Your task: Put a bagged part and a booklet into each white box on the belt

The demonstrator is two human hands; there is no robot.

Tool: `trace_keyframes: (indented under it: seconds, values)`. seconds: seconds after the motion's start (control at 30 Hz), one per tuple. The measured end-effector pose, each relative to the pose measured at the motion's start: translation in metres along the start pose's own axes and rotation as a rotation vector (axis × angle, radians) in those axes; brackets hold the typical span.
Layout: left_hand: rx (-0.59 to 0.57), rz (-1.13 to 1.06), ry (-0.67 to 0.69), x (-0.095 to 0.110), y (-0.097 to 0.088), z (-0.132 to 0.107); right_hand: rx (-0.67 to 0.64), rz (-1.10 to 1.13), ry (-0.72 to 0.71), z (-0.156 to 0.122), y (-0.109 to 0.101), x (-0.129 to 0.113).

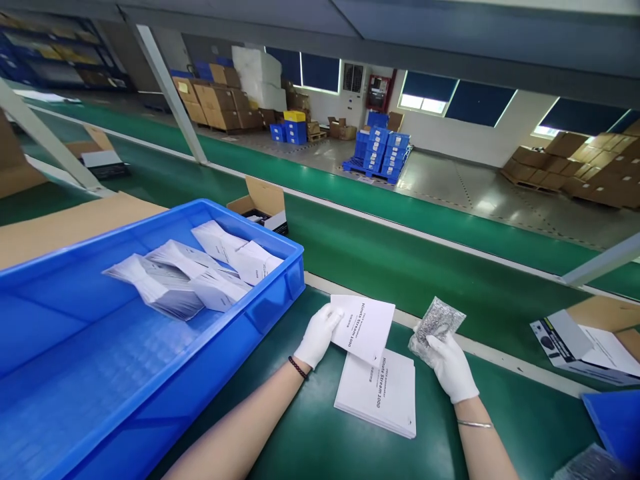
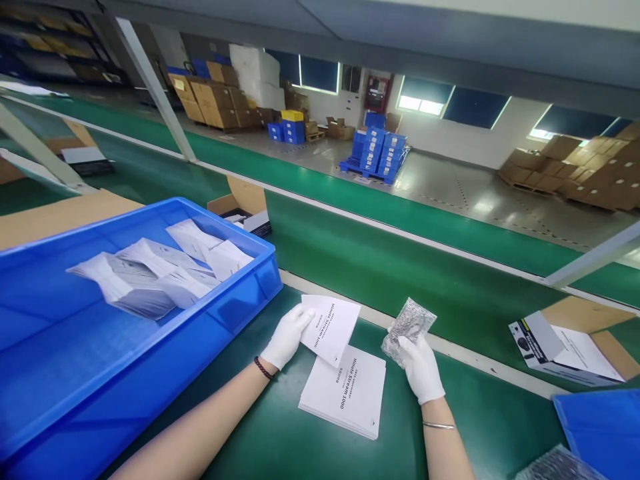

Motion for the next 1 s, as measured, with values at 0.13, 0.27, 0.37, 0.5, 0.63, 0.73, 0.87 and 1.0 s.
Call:
trace_keyframes:
  seconds: [0.13, 0.27, 0.37, 0.5, 0.63, 0.73, 0.87, 1.0]
  values:
    - [-0.003, -0.002, -0.019, 0.001, 0.000, 0.000, 0.006, -0.004, -0.008, 0.000, 0.002, -0.001]
    - [0.002, 0.013, -0.020, 0.000, 0.000, 0.000, -0.008, -0.035, -0.037, 0.001, 0.002, 0.000]
    - [0.009, 0.065, 0.008, -0.001, 0.000, -0.001, -0.021, -0.041, -0.052, 0.003, -0.001, 0.004]
    - [0.002, 0.097, 0.014, -0.001, 0.000, -0.001, -0.027, -0.027, -0.050, 0.005, -0.005, 0.009]
    - [-0.013, 0.074, -0.005, -0.002, 0.001, -0.001, -0.022, 0.006, -0.031, 0.006, -0.006, 0.012]
    - [-0.013, 0.067, -0.012, -0.002, 0.001, -0.002, -0.014, 0.014, -0.022, 0.005, -0.006, 0.011]
    - [-0.011, 0.070, -0.019, 0.001, 0.002, -0.002, -0.006, 0.002, -0.014, 0.004, -0.004, 0.008]
    - [-0.019, 0.057, -0.024, 0.003, 0.003, -0.002, 0.004, -0.025, -0.019, 0.002, -0.001, 0.004]
Point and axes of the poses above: each hand's wrist, its own z-axis towards the middle knuckle, its own y-axis out of the palm, x = y × z, the point moved 2 cm from there along z, towards the middle knuckle, and after that the axes turned 2 degrees about -z, right-handed, at the moved point
